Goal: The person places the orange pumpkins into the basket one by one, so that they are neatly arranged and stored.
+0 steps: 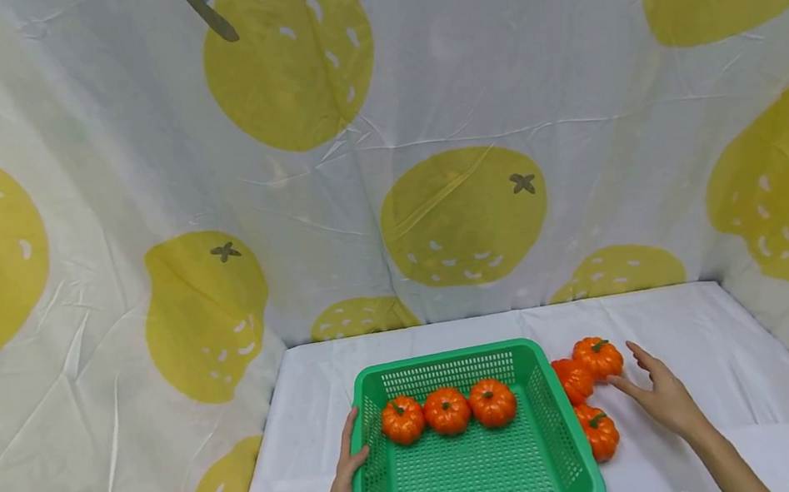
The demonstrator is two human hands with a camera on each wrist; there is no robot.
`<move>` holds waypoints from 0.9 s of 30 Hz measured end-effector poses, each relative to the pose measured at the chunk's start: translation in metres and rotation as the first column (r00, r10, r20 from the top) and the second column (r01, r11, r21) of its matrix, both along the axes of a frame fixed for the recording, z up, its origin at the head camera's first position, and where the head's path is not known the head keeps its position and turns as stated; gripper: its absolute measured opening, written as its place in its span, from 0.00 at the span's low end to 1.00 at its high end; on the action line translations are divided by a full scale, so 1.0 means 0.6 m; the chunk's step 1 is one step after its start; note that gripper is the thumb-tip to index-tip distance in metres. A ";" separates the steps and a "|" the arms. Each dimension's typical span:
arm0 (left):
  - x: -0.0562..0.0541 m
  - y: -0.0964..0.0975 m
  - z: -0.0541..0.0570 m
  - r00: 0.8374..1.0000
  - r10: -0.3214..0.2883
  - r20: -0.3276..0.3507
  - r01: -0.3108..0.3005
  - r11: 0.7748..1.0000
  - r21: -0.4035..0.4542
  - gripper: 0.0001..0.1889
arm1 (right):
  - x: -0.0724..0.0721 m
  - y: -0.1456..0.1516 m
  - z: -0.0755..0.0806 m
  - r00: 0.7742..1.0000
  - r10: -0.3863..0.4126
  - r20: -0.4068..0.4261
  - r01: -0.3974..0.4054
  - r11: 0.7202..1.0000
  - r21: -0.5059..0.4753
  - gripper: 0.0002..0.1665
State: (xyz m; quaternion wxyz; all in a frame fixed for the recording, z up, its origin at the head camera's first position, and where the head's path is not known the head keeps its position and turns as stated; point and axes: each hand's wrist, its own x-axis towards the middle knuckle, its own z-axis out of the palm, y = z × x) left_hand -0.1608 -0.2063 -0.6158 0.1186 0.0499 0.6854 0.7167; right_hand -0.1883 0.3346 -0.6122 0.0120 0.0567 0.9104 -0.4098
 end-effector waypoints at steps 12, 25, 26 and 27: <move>-0.005 0.003 0.002 0.999 -0.019 -0.037 0.020 0.999 0.027 0.34 | -0.042 -0.007 -0.027 0.999 0.009 0.037 -0.006 0.997 -0.078 0.59; -0.003 0.001 0.000 1.000 0.005 -0.009 -0.005 1.000 -0.006 0.34 | -0.054 -0.022 -0.027 1.000 0.015 -0.015 -0.016 0.998 -0.061 0.53; -0.003 0.000 0.000 1.000 0.004 -0.006 -0.004 1.000 -0.008 0.34 | -0.054 -0.022 -0.027 1.000 0.008 -0.010 -0.009 0.998 -0.064 0.53; -0.003 0.000 0.000 1.000 0.000 -0.005 0.000 1.000 -0.009 0.33 | -0.053 -0.022 -0.027 1.000 0.002 -0.003 -0.002 0.998 -0.066 0.52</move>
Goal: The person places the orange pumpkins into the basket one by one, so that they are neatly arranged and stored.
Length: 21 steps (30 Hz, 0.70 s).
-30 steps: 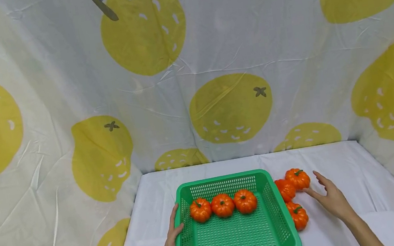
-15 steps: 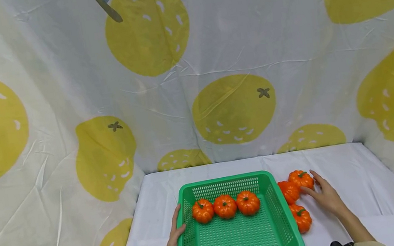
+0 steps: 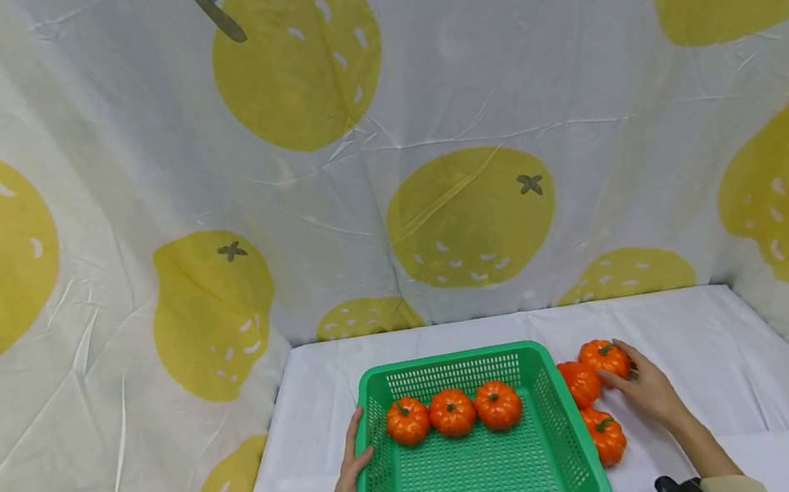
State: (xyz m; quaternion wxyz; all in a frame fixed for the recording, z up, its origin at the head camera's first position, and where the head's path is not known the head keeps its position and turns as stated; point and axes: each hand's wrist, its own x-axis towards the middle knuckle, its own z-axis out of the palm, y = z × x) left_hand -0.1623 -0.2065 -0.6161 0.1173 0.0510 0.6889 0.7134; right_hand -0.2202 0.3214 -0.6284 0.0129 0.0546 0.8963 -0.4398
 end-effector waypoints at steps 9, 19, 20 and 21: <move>0.001 -0.002 0.000 1.000 0.000 -0.001 0.000 1.000 0.000 0.33 | 0.031 0.022 -0.002 1.000 -0.015 0.001 0.015 1.000 0.007 0.52; 0.002 0.000 0.001 1.000 -0.003 0.002 0.003 1.000 0.004 0.33 | 0.068 0.043 -0.002 0.999 -0.014 0.030 0.013 0.999 0.036 0.54; 0.002 -0.001 0.001 1.000 -0.006 0.006 0.006 1.000 0.006 0.33 | 0.068 0.042 -0.002 0.999 -0.013 0.029 0.012 0.999 0.038 0.55; 0.002 -0.001 0.001 1.000 -0.008 0.009 0.008 1.000 0.006 0.34 | 0.068 0.042 -0.003 0.999 -0.014 0.029 0.013 0.999 0.039 0.56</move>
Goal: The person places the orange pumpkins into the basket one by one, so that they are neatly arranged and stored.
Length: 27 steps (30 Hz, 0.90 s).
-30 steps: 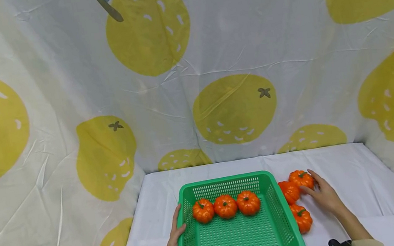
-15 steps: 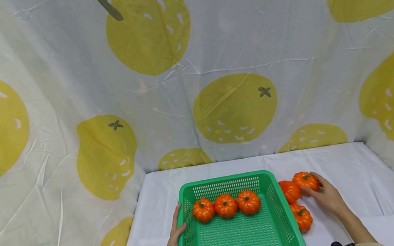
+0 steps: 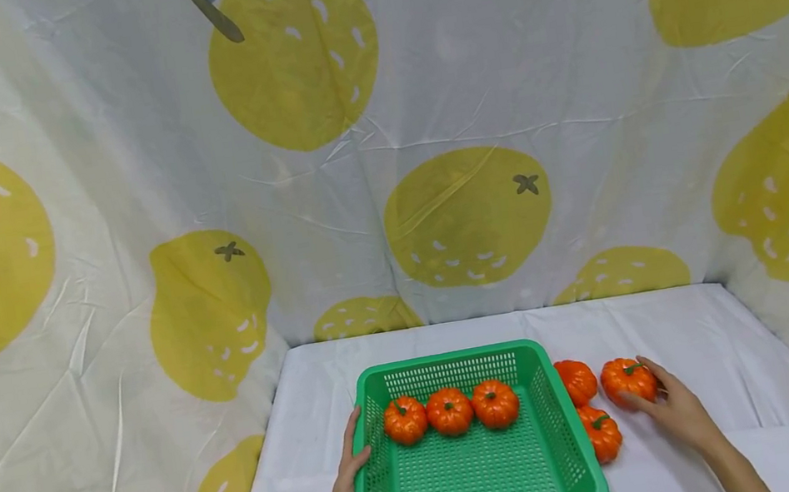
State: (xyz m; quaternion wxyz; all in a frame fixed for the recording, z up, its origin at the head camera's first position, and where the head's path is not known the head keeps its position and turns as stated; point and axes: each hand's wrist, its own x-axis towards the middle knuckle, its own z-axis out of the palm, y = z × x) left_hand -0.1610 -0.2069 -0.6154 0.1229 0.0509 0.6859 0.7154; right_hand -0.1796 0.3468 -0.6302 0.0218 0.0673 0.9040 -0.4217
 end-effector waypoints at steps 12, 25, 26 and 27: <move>0.001 0.000 0.002 1.000 0.006 0.004 -0.006 1.000 0.000 0.34 | 0.027 0.006 -0.002 0.998 -0.041 0.046 0.040 0.999 0.011 0.58; 0.000 0.001 0.003 1.000 0.004 0.007 -0.004 1.000 -0.003 0.34 | 0.076 0.020 0.002 0.985 -0.057 0.161 0.058 0.998 -0.005 0.65; 0.000 0.001 0.003 1.000 0.004 0.008 -0.004 1.000 -0.003 0.34 | 0.076 0.020 0.002 0.985 -0.057 0.166 0.059 0.998 -0.007 0.64; 0.000 0.001 0.003 1.000 0.004 0.007 -0.004 1.000 -0.003 0.34 | 0.076 0.020 0.001 0.985 -0.062 0.161 0.063 0.998 0.000 0.63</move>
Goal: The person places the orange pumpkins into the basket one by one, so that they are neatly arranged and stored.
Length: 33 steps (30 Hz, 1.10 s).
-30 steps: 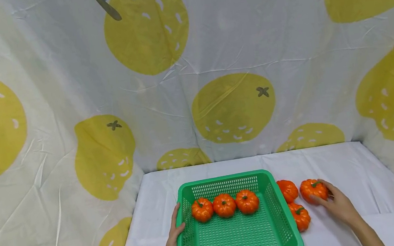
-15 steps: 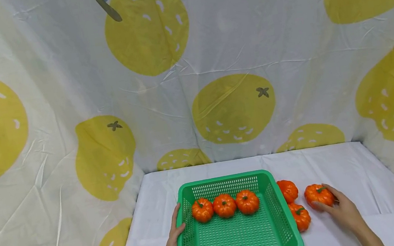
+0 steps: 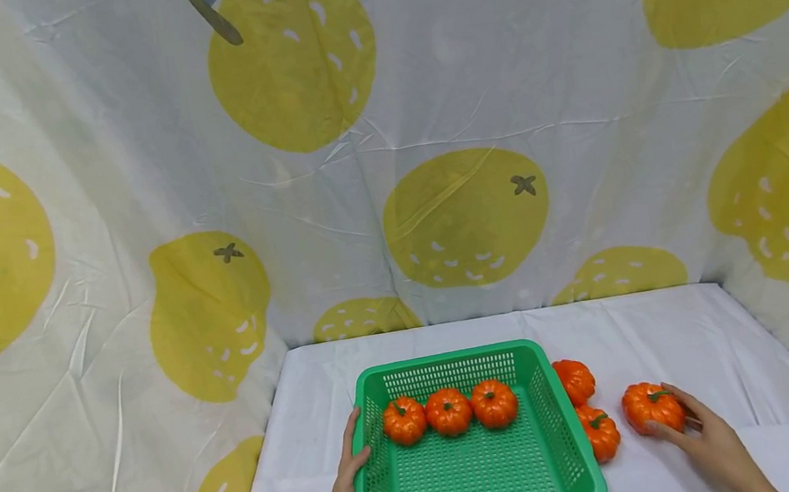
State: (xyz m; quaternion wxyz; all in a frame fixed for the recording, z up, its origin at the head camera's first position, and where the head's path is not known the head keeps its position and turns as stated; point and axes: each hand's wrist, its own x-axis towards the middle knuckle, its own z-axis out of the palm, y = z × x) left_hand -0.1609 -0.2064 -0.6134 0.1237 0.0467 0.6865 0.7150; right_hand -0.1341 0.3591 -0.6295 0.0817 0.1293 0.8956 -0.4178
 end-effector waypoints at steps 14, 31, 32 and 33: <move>0.000 0.000 0.001 1.000 0.009 -0.005 -0.009 1.000 0.019 0.33 | -0.010 -0.086 0.074 0.952 -0.060 -0.299 0.051 0.998 -0.041 0.50; -0.009 0.014 -0.001 0.999 0.044 -0.030 -0.044 0.999 -0.009 0.33 | -0.040 -0.286 0.149 0.909 0.120 -0.399 -0.214 0.956 -0.200 0.44; -0.010 0.015 -0.002 0.999 0.043 -0.032 -0.044 0.999 -0.012 0.33 | -0.042 -0.301 0.148 0.910 0.129 -0.393 -0.225 0.952 -0.207 0.44; -0.011 0.017 -0.001 0.998 0.048 -0.030 -0.048 0.999 -0.012 0.33 | -0.044 -0.315 0.146 0.912 0.139 -0.385 -0.238 0.946 -0.221 0.44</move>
